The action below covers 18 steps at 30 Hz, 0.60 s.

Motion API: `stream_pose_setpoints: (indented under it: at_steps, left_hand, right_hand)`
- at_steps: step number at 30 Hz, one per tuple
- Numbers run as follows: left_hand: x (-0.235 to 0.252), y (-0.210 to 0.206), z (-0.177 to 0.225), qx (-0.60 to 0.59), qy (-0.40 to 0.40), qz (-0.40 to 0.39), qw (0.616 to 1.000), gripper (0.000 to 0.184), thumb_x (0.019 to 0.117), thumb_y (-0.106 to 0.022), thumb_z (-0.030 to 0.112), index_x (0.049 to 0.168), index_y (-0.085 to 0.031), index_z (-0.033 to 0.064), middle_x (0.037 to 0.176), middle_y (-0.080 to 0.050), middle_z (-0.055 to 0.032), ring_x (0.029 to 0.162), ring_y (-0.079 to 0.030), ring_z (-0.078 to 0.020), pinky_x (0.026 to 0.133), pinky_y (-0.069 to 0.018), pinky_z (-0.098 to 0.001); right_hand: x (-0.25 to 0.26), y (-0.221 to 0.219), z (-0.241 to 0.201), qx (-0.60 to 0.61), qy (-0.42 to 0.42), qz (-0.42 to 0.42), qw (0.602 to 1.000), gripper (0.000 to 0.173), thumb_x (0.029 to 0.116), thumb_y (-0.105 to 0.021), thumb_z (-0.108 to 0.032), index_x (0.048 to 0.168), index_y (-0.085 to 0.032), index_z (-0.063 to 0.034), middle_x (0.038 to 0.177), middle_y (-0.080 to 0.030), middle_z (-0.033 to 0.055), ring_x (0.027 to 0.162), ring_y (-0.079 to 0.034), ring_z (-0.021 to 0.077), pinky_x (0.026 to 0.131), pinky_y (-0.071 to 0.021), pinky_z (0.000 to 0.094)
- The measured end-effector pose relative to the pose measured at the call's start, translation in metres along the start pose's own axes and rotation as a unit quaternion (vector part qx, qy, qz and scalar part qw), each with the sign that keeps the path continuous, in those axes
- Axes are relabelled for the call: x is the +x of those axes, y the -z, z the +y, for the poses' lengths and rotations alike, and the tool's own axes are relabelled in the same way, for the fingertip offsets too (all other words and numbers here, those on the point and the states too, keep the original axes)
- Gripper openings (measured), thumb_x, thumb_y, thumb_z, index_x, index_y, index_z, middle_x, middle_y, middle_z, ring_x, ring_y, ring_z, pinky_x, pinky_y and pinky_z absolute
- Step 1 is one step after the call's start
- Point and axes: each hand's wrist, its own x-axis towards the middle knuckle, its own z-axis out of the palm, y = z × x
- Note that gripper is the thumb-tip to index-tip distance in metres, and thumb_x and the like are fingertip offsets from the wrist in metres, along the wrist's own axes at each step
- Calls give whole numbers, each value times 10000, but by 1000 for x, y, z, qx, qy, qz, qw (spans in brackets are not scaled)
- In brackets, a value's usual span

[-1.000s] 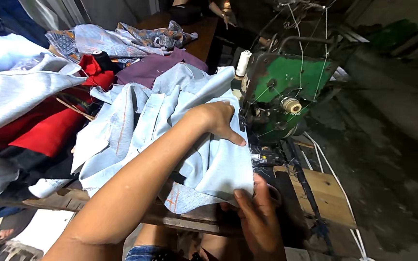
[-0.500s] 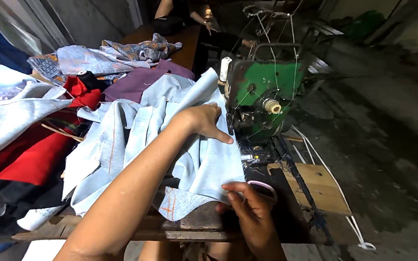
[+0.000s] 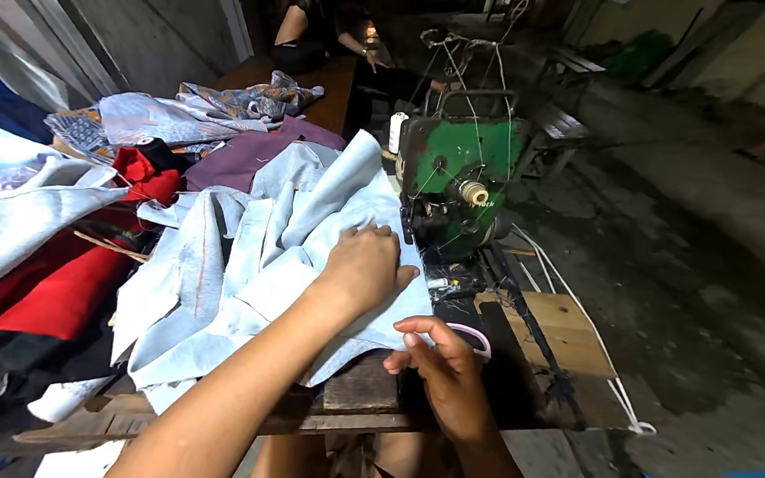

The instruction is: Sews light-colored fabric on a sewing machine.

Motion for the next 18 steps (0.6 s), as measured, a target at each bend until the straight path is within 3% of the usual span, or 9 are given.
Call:
stream_pose_setpoints:
  at_steps: [3, 6, 11, 18]
  left_hand:
    - [5, 5, -6, -27, 8, -17, 999, 549, 1022, -628, 420, 1324, -633, -38, 1405, -603, -207, 1308, -578, -357, 1080, -445, -544]
    - [9, 6, -8, -34, 14, -24, 999, 556, 1008, -645, 439, 1312, -635, -25, 1412, -594, -202, 1292, -585, -350, 1051, -467, -539]
    - [17, 10, -12, -38, 19, -49, 998, 671, 977, -670, 492, 1407, -574, -14, 1505, -528, -198, 1409, -498, -335, 1126, -415, -523]
    - [18, 6, -25, -54, 11, -35, 998, 813, 921, -723, 534, 1495, -502, 4, 1563, -472, -192, 1473, -422, -333, 1190, -350, -515]
  right_hand:
    - [3, 2, 1, 0, 7, -12, 1000, 190, 1022, -488, -17, 1089, -665, -38, 850, -749, -46, 697, -720, 44, 692, -624, 232]
    - [7, 3, 1, 3, 7, -12, 1000, 192, 1017, -487, -2, 1093, -662, -25, 830, -750, -39, 690, -720, 41, 691, -622, 223]
    - [13, 2, 0, 8, -4, -14, 1000, 202, 1020, -475, -4, 1099, -660, -18, 805, -748, -33, 683, -720, 43, 691, -619, 222]
    - [18, -1, 4, -27, 0, -28, 999, 199, 1025, -482, -29, 1111, -654, 23, 826, -744, -25, 706, -719, 47, 697, -621, 247]
